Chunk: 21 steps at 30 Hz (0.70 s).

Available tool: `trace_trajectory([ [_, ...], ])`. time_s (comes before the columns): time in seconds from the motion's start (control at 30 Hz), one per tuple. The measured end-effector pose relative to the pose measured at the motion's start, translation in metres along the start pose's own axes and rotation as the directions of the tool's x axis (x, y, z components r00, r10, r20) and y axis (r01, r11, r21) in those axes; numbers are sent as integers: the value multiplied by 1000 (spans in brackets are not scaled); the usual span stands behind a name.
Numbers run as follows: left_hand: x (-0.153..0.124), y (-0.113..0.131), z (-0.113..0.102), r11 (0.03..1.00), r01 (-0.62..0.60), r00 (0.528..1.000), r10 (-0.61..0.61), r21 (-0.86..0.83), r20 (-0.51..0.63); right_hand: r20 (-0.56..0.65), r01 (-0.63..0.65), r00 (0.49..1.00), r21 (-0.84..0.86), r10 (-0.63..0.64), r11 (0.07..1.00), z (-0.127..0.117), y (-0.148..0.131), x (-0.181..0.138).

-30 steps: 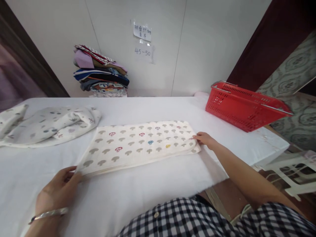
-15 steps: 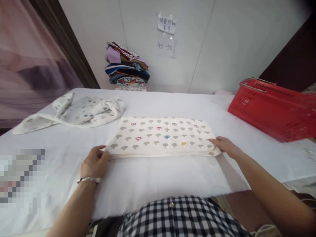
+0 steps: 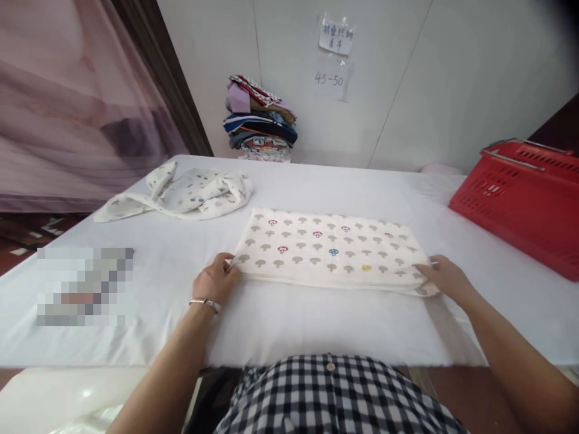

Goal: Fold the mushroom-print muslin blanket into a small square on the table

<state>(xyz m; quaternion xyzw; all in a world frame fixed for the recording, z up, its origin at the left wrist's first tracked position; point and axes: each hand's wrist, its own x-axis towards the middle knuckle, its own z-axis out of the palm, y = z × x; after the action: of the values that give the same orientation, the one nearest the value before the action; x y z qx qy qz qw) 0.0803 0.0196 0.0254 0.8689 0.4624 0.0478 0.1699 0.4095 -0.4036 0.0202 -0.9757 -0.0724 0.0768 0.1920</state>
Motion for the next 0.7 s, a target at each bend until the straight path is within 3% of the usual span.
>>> trace_trajectory([
  [0.1, -4, 1, 2, 995, -74, 988, 82, 65, -131, -167, 218, 952, -207, -255, 954, 2, -6, -10],
  [0.17, -8, 5, 3, 966, -225, 924, 253, 125, -287, -234, 432, 842, -245, -485, 868, 8, -18, -23],
  [0.2, -11, 8, 4, 931, -329, 869, 363, 156, -337, -216, 549, 775, -233, -593, 803, 12, -26, -30],
  [0.27, -16, 21, 7, 809, -553, 741, 587, 200, -326, -105, 764, 614, -170, -782, 622, 23, -45, -46],
  [0.33, -22, 37, 11, 635, -743, 597, 772, 212, -219, 9, 899, 426, -117, -904, 423, 36, -64, -58],
  [0.4, -25, 54, 19, 483, -851, 469, 876, 206, -112, 57, 954, 291, -98, -955, 285, 48, -79, -65],
  [0.43, -26, 62, 23, 433, -879, 426, 901, 199, -77, 62, 963, 256, -99, -965, 249, 52, -85, -67],
  [0.5, -25, 73, 32, 384, -904, 383, 923, 186, -42, 58, 969, 227, -110, -972, 220, 58, -91, -69],
  [0.6, -21, 81, 42, 370, -914, 370, 929, 166, -31, 44, 972, 214, -110, -976, 208, 60, -96, -71],
  [0.7, -16, 83, 46, 381, -917, 378, 924, 117, -53, 2, 965, 255, -60, -967, 254, 58, -98, -73],
])
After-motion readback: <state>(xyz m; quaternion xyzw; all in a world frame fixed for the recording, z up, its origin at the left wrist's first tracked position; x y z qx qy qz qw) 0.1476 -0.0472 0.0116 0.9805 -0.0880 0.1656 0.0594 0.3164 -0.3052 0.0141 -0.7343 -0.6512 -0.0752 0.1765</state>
